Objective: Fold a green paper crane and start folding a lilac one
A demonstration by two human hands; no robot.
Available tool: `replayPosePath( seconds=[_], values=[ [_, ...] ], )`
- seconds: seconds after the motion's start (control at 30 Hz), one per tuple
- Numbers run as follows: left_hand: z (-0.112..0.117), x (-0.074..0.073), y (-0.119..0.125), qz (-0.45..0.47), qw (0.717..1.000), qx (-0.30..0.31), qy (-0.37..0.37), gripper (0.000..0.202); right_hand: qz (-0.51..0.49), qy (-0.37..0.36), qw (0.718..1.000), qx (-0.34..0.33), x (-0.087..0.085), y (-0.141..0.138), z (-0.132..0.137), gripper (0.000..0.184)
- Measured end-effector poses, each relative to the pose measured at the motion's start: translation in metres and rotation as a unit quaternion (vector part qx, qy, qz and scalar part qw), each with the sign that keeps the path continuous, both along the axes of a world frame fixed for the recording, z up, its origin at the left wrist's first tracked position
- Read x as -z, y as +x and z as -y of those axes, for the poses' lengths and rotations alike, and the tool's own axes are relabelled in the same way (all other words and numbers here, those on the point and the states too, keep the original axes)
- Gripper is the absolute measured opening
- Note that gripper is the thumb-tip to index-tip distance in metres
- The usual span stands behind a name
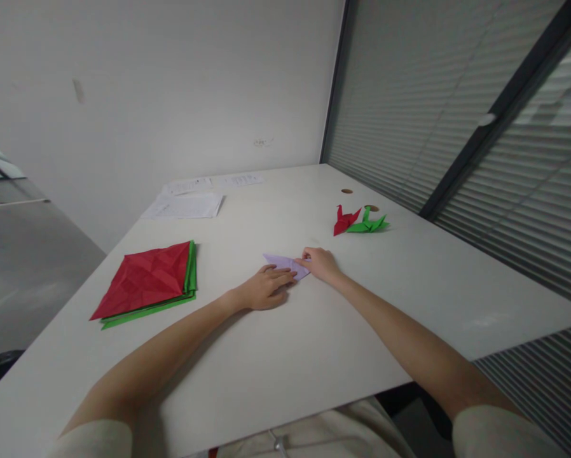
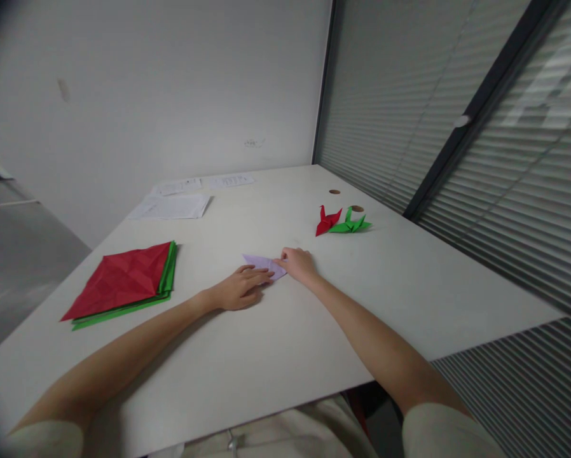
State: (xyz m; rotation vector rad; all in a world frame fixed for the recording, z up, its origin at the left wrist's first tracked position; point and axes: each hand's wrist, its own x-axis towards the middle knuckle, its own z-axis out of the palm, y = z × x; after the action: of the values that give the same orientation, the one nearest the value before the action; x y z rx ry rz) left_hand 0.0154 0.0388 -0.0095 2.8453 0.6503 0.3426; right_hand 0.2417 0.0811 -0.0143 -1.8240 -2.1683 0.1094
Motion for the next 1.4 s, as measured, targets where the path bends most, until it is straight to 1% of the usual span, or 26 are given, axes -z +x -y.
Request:
replayPosePath(
  seconds=[0.07,0.17,0.27,0.37,0.47,0.57,0.73,0.8,0.87,0.93,1.0,1.1,1.17,1.23,1.33,1.4],
  values=[
    [0.002,-0.002,0.001,0.0,1.0,-0.002,0.002,0.05,0.002,0.0,1.0,-0.002,0.001,0.0,0.0,0.027],
    [0.004,-0.004,0.003,0.002,1.0,0.008,0.011,0.048,0.003,-0.006,1.0,-0.003,0.0,0.001,0.0,0.027],
    [0.004,-0.002,0.004,0.014,1.0,0.022,0.015,0.048,0.006,-0.003,1.0,-0.004,0.0,0.001,0.0,0.027],
    [0.002,0.002,0.004,0.017,0.999,0.035,0.003,0.049,0.015,0.005,1.0,-0.001,0.0,0.0,0.001,0.028],
    [0.001,0.003,0.005,0.005,1.0,0.031,-0.004,0.055,0.021,0.006,1.0,0.001,0.0,0.0,0.002,0.029],
    [0.001,0.001,0.005,-0.011,0.999,0.03,-0.006,0.064,0.022,0.008,1.0,-0.001,0.0,0.0,0.002,0.028],
    [0.0,-0.002,0.006,-0.026,0.999,0.037,0.001,0.062,0.019,0.012,1.0,-0.003,0.002,0.0,0.003,0.028],
    [0.0,-0.002,0.006,-0.018,0.999,0.036,-0.002,0.062,0.008,0.01,1.0,-0.008,0.002,0.0,0.002,0.027],
    [0.0,-0.001,0.006,-0.01,0.999,0.037,-0.007,0.062,-0.022,0.015,1.0,-0.014,-0.001,0.003,0.0,0.027],
    [0.0,0.0,0.005,-0.008,0.999,0.039,-0.008,0.062,-0.062,0.039,0.997,-0.021,-0.007,0.008,-0.001,0.028],
    [-0.001,0.001,0.004,-0.009,0.999,0.04,-0.006,0.062,-0.079,0.064,0.994,-0.033,-0.013,0.014,0.0,0.03],
    [-0.002,0.002,0.004,-0.004,0.999,0.039,-0.007,0.062,-0.042,0.041,0.996,-0.07,-0.017,0.019,0.005,0.038],
    [-0.002,0.003,0.004,-0.002,0.999,0.036,-0.01,0.063,-0.006,0.015,0.995,-0.099,-0.015,0.021,0.009,0.048],
    [-0.002,0.003,0.004,0.0,0.999,0.036,-0.013,0.063,0.017,-0.015,0.994,-0.107,-0.011,0.021,0.011,0.058],
    [-0.002,0.003,0.004,-0.001,0.999,0.036,-0.018,0.063,0.026,-0.059,0.996,-0.066,-0.006,0.024,0.008,0.067],
    [-0.002,0.003,0.004,-0.005,0.999,0.036,-0.021,0.063,0.026,-0.065,0.997,-0.027,-0.005,0.029,0.003,0.069]
  ],
)
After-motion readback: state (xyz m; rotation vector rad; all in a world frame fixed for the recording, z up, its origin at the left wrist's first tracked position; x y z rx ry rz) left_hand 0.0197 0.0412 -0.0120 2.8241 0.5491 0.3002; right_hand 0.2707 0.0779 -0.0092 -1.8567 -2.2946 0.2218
